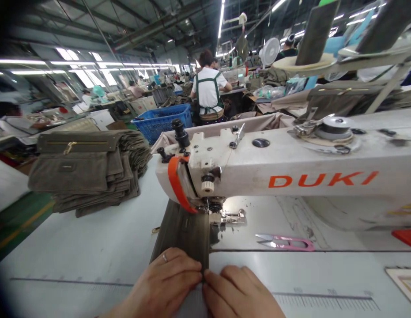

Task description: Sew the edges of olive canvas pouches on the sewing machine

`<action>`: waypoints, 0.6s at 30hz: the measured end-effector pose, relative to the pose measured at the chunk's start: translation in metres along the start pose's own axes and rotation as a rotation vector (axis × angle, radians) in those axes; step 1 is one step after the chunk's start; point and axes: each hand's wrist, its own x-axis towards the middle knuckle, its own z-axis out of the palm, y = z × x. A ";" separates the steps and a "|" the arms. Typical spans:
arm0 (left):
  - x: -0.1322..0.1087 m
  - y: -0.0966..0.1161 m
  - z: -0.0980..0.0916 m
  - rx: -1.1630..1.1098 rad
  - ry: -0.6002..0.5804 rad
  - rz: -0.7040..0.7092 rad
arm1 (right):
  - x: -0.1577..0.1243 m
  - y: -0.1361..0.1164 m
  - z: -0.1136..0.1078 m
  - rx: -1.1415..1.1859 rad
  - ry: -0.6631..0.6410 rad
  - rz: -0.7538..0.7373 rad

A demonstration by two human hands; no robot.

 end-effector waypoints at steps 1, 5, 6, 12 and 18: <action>0.002 -0.002 -0.001 -0.003 -0.011 -0.005 | 0.001 0.003 0.000 0.000 -0.009 -0.010; 0.012 -0.009 -0.003 -0.037 -0.054 -0.009 | 0.006 0.012 -0.002 0.046 -0.075 -0.024; 0.014 -0.012 -0.004 -0.042 -0.066 -0.015 | 0.008 0.014 -0.003 0.065 -0.097 -0.020; 0.024 -0.027 -0.004 -0.024 -0.039 -0.032 | 0.024 0.020 -0.006 0.128 -0.278 0.053; 0.033 -0.045 -0.002 0.006 -0.073 -0.059 | 0.048 0.029 -0.013 0.123 -0.431 0.132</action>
